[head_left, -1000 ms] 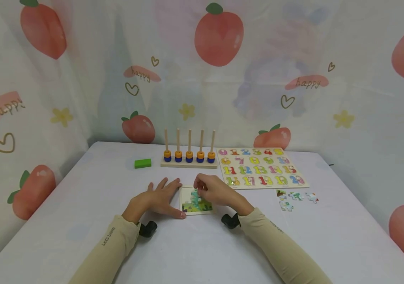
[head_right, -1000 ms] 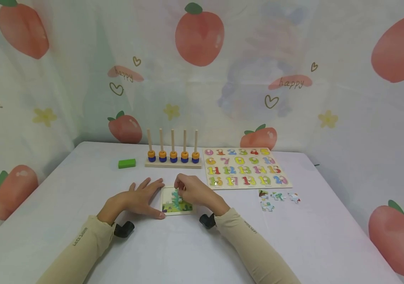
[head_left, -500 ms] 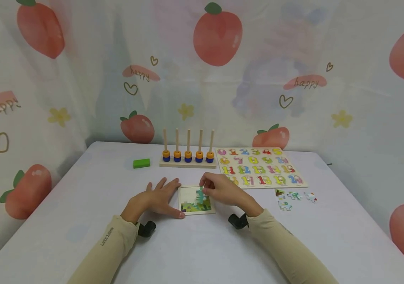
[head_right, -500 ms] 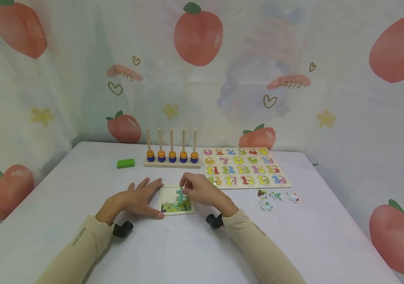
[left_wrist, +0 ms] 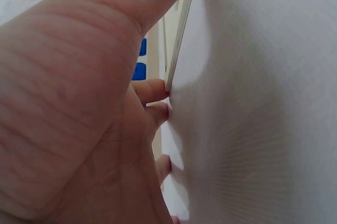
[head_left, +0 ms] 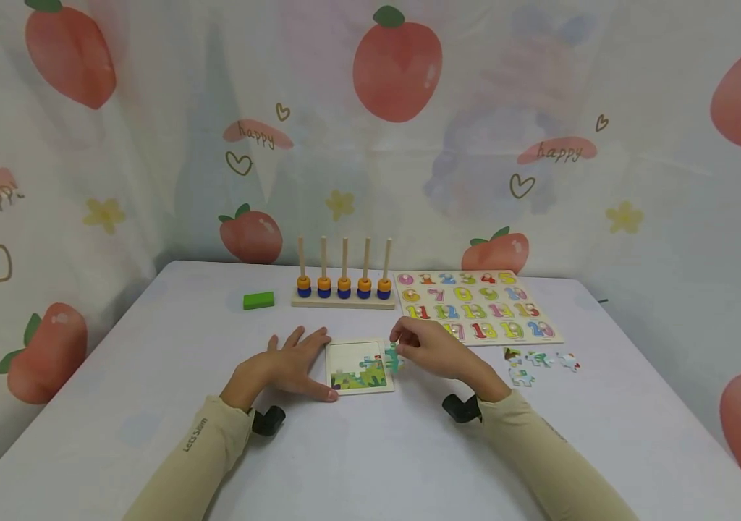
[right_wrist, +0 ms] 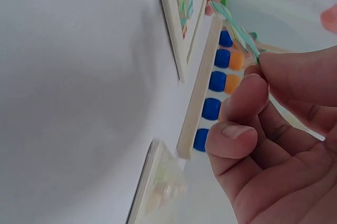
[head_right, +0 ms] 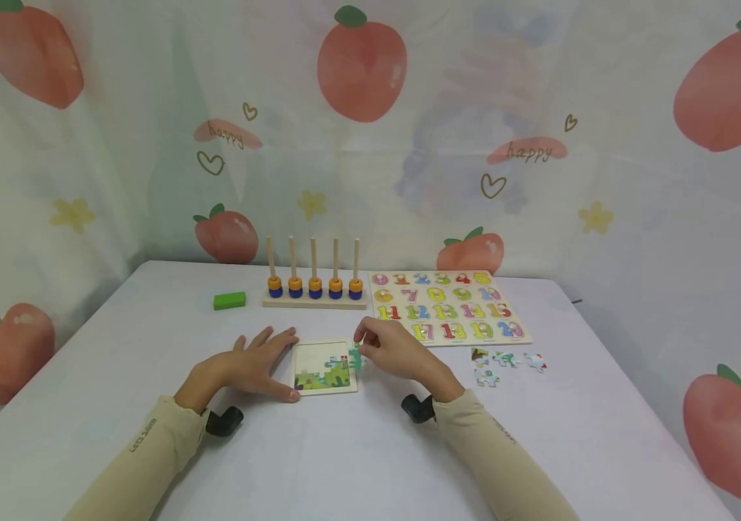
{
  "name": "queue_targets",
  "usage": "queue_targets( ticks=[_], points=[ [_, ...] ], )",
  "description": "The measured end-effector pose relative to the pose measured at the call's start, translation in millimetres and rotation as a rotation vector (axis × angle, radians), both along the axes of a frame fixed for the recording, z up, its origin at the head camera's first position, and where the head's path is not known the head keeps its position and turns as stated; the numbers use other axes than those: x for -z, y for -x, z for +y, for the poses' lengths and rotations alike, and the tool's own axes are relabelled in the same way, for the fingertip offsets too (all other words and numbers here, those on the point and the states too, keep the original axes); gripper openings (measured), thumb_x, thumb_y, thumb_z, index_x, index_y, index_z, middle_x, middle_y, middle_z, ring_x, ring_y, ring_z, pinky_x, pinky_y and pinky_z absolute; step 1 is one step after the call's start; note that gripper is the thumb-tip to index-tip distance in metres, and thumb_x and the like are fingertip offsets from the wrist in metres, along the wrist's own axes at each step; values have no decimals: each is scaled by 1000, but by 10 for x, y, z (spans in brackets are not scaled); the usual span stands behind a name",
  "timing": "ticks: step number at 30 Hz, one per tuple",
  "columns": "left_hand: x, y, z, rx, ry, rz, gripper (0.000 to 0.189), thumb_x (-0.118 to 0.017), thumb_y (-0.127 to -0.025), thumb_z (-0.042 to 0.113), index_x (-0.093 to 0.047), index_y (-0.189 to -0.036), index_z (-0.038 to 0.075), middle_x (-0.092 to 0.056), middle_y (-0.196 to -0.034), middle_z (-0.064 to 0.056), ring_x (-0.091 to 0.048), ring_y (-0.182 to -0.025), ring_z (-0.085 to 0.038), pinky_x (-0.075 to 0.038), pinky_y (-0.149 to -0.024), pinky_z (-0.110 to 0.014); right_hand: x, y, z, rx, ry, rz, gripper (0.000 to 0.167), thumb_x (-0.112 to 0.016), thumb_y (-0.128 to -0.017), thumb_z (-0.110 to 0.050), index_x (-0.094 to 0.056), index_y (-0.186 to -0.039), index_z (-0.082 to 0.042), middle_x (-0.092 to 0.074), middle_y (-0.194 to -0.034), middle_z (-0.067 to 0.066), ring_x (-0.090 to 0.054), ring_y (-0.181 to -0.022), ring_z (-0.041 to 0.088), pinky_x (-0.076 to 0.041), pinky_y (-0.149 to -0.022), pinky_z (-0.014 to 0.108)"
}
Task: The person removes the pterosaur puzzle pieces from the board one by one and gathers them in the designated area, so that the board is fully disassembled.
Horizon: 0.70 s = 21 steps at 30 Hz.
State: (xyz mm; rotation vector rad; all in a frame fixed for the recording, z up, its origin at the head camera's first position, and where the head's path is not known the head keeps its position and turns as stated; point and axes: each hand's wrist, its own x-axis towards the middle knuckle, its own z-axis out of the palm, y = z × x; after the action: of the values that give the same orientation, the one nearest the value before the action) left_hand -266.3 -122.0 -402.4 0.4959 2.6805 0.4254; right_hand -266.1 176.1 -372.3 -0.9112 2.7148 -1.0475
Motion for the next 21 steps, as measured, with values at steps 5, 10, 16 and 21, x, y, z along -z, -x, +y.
queue_targets(
  ticks=[5, 10, 16, 21],
  points=[
    [-8, 2, -1, 5, 0, -8, 116, -85, -82, 64, -29, -170, 14, -15, -179, -7, -2, -163, -40, 2, -121, -76, 9, -21, 152, 30, -3, -16, 8, -66, -104, -1, -67, -111, -3, -62, -91, 0, -56, -84, 20, -50, -73, 31],
    [2, 5, -2, 0, -11, -7, 115, -85, -81, 65, -30, -169, 14, -16, -179, -7, -3, -163, -41, 1, -121, -76, 4, -50, 303, 65, -16, -1, 8, -66, -104, -1, -68, -111, -3, -63, -91, 0, -57, -84, 20, -51, -72, 30],
    [8, 6, -10, 2, -7, -10, 115, -83, -82, 66, -30, -170, 15, -15, -179, -7, -2, -163, -41, 1, -121, -76, -13, -84, 479, 104, -4, 2, 9, -66, -104, -1, -68, -113, 0, -62, -92, 1, -56, -84, 22, -50, -71, 28],
    [12, 5, -12, 1, -7, -11, 115, -83, -82, 66, -30, -170, 15, -15, -179, -6, -2, -163, -40, 2, -121, -76, -55, -109, 611, 130, -4, 9, 9, -65, -104, 0, -67, -113, 0, -62, -91, 3, -56, -82, 21, -50, -68, 27]
  ],
)
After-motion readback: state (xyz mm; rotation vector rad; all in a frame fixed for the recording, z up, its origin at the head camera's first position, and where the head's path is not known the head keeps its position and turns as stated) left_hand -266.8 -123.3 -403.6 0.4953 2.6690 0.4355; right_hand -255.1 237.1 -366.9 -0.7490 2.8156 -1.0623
